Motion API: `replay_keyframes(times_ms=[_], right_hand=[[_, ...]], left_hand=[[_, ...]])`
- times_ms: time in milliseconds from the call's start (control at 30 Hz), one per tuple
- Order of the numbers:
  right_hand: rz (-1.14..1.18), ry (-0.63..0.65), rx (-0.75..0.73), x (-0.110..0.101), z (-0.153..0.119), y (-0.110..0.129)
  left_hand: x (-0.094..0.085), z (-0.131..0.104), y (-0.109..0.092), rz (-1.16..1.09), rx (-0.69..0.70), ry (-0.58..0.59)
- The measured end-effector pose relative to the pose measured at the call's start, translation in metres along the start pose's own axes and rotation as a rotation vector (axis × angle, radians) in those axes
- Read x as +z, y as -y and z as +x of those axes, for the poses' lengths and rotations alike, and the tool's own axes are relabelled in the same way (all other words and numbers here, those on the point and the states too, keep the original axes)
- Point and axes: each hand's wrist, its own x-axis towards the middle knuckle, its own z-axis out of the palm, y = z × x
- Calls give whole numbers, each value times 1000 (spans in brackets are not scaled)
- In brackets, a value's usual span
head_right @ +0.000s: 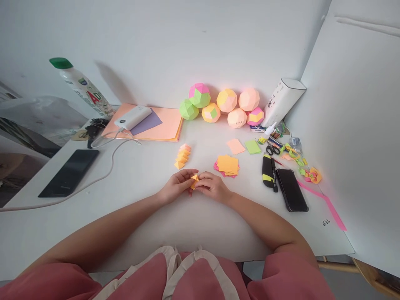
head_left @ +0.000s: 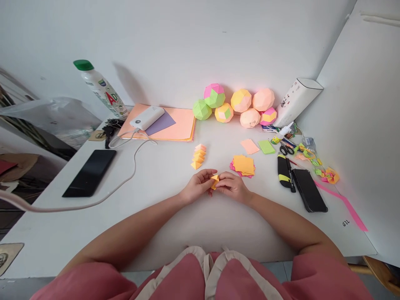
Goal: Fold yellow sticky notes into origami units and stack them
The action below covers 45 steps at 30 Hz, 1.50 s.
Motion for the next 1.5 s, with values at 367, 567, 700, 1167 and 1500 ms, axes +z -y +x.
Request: replay_keyframes(times_ms=[367,567,700,1167,1500], right_hand=[[146,-40,230,-1,2,6],[378,-28,455,-4,5,13],[469,-29,530,-4,5,15],[525,-31,607,-2,6,17],[519,-5,580,1,5,14]], left_hand=[[-1,-3,2,146,8,99],[-1,-4,4,102,27,108],[-1,-5,4,113,20,96],[4,-7,3,217,75,72],[7,-7,-7,159,33,81]])
